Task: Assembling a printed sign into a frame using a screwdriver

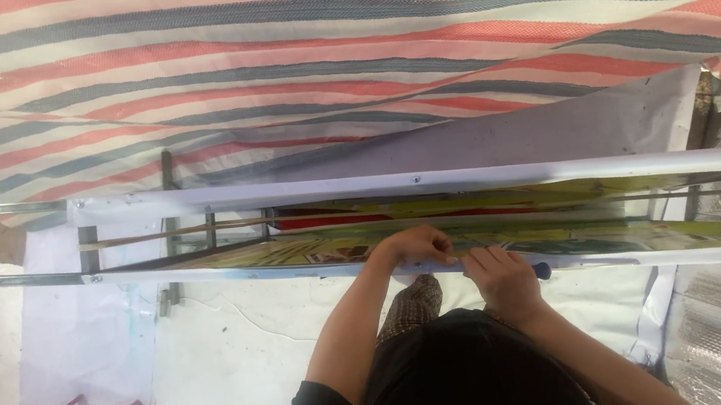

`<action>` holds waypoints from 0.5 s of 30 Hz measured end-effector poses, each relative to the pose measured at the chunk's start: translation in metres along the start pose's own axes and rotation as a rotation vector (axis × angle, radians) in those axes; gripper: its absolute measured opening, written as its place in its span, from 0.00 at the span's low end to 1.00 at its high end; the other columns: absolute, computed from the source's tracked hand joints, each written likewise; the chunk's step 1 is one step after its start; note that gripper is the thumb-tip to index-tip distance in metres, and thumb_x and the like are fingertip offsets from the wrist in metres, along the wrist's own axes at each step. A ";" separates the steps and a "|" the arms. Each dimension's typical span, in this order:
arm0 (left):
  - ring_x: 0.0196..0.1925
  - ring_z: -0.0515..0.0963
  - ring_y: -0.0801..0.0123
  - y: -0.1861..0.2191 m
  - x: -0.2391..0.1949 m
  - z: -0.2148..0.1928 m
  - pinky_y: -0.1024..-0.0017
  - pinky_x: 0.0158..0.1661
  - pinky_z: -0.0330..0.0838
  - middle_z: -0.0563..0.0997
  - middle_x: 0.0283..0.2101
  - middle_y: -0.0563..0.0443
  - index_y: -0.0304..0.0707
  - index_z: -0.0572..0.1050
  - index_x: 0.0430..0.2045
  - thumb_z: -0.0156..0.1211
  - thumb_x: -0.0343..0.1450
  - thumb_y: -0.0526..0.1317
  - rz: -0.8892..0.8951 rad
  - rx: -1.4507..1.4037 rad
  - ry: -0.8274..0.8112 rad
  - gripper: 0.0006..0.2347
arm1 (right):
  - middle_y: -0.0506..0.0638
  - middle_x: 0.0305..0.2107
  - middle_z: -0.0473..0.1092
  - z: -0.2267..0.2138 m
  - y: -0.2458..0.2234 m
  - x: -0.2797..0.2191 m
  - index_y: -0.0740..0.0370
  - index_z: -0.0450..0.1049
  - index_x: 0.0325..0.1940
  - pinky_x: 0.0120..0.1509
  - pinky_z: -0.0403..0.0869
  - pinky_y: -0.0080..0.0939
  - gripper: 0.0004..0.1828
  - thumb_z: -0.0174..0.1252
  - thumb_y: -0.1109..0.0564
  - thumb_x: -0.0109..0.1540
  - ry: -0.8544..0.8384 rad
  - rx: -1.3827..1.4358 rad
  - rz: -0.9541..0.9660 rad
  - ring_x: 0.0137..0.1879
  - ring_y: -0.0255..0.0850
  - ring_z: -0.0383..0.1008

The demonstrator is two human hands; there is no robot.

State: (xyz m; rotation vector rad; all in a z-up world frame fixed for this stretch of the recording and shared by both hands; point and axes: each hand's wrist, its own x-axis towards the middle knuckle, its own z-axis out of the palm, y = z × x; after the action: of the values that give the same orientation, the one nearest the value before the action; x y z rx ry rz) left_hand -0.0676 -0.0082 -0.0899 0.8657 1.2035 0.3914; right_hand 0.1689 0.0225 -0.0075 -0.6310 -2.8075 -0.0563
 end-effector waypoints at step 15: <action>0.34 0.79 0.55 -0.003 -0.058 0.090 0.64 0.32 0.75 0.78 0.38 0.47 0.41 0.80 0.38 0.69 0.63 0.37 0.650 0.853 0.863 0.11 | 0.41 0.27 0.65 0.024 0.004 -0.003 0.49 0.72 0.33 0.30 0.72 0.42 0.04 0.60 0.52 0.60 -0.203 0.114 0.020 0.37 0.43 0.71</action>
State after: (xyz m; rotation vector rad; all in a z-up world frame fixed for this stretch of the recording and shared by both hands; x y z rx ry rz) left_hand -0.0050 -0.0831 -0.0461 1.9697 1.9140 0.8555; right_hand 0.1674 0.0270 -0.0315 -0.6719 -2.9712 0.1802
